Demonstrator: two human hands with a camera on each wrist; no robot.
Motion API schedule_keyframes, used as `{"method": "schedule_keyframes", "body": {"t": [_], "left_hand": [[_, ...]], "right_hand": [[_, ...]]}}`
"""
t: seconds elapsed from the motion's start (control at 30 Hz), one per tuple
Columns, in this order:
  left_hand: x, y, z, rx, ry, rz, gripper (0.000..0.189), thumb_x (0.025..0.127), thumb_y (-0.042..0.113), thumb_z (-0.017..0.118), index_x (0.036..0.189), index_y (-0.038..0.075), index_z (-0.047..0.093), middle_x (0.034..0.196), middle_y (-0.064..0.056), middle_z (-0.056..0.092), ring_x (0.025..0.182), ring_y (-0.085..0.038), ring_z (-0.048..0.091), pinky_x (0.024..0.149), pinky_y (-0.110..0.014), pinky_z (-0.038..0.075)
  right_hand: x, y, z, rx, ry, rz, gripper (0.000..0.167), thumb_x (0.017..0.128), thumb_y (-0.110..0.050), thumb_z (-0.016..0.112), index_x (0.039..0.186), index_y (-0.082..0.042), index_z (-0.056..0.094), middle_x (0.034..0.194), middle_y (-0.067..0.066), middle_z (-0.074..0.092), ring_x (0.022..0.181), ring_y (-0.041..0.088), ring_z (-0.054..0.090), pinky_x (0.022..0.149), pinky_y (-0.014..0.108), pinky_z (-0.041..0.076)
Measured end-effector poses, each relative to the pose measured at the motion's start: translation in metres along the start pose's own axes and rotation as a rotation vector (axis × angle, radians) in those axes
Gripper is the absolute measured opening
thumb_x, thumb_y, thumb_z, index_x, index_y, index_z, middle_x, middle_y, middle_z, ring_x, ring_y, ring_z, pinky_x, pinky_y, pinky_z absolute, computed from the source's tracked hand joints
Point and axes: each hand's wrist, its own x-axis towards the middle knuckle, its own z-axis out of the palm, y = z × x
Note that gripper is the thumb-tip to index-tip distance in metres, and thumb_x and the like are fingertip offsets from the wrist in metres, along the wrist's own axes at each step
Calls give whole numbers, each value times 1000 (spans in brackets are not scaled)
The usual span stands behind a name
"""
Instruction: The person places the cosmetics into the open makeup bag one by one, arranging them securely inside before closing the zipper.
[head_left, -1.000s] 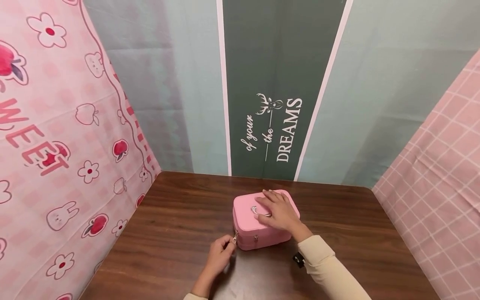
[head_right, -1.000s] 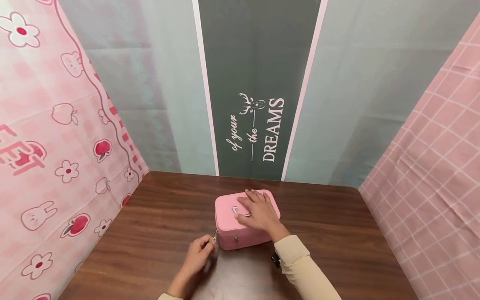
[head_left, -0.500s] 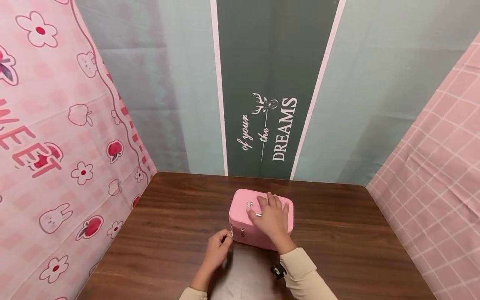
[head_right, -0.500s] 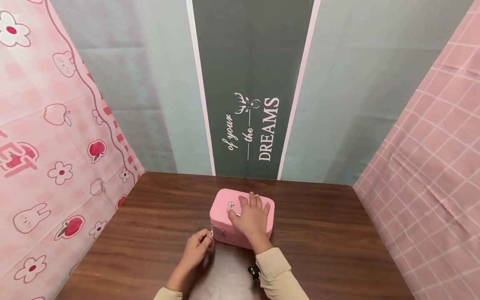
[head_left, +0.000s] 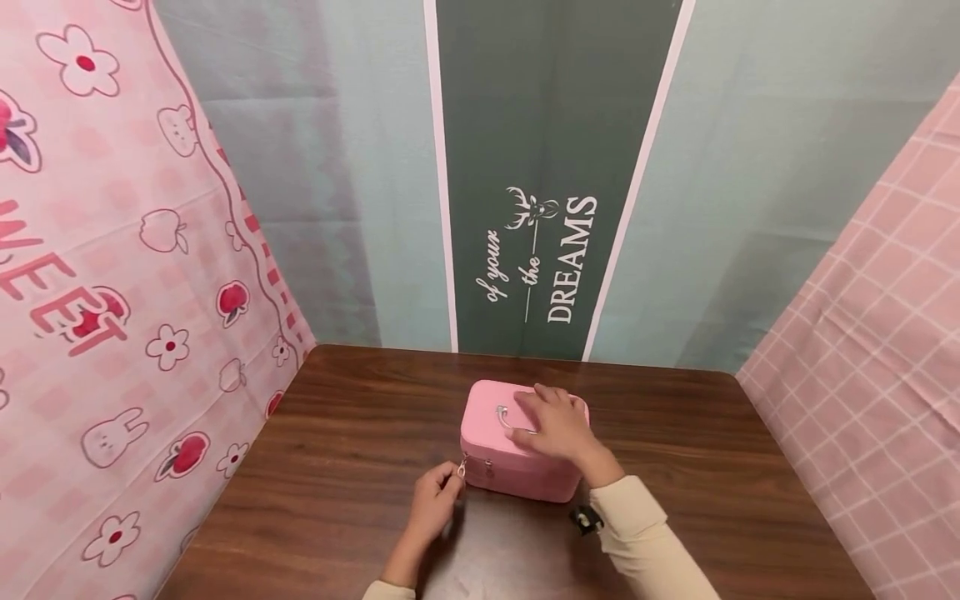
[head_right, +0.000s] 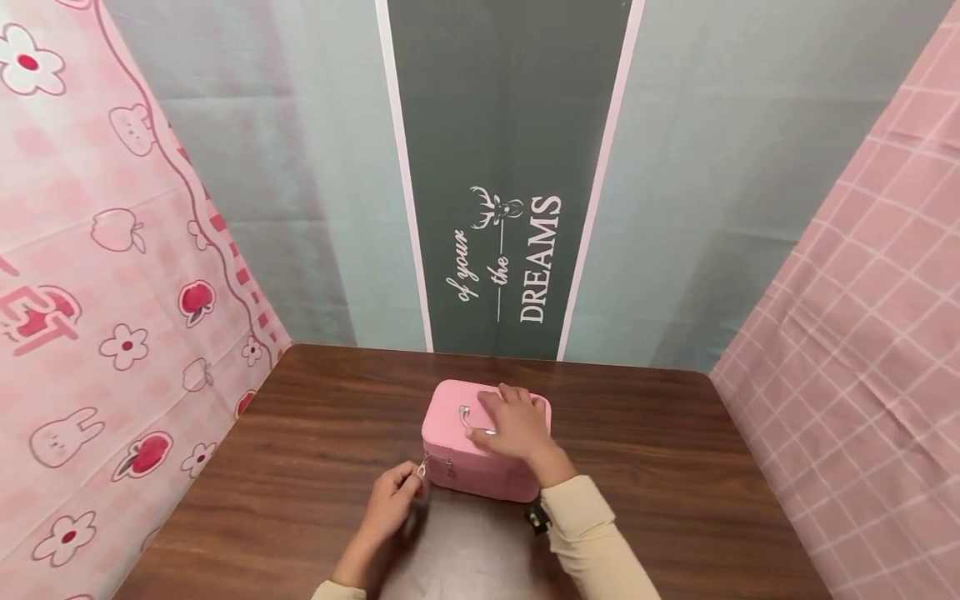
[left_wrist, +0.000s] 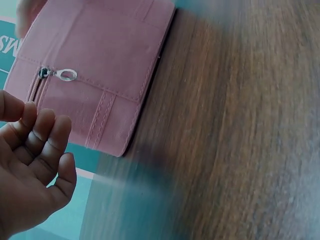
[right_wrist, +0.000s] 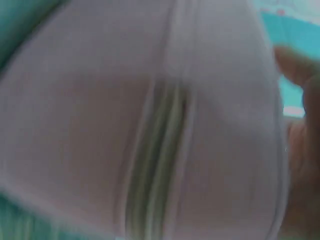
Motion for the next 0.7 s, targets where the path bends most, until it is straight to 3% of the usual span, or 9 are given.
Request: {"method": "schedule_keyframes", "body": {"t": [0.13, 0.3, 0.47, 0.7], "left_hand": [[-1, -2, -2, 19, 4, 5, 20, 81, 2, 56, 63, 11, 55, 58, 8, 48, 54, -4, 42, 48, -20, 34], [-1, -3, -2, 25, -9, -26, 21, 81, 3, 56, 62, 11, 55, 57, 9, 48, 54, -5, 43, 49, -21, 35], [-1, -1, -1, 34, -20, -42, 22, 82, 3, 55, 62, 13, 54, 57, 9, 47, 54, -6, 43, 49, -21, 35], [2, 3, 7, 37, -1, -18, 24, 82, 1, 55, 61, 14, 52, 55, 10, 45, 51, -4, 41, 47, -20, 34]], "right_hand": [[-1, 27, -2, 30, 2, -151, 60, 74, -53, 68, 124, -21, 61, 132, 13, 49, 120, 32, 40, 91, 54, 28], [-3, 41, 4, 75, 41, -216, 60, 75, -55, 66, 123, -20, 61, 135, 12, 47, 122, 33, 40, 94, 53, 25], [-5, 37, 6, 52, 56, -157, 59, 74, -53, 66, 123, -21, 62, 134, 12, 48, 122, 34, 39, 95, 54, 25], [-16, 13, 12, 0, 134, 51, 60, 73, -56, 66, 121, -21, 62, 132, 13, 49, 119, 35, 41, 94, 55, 25]]}}
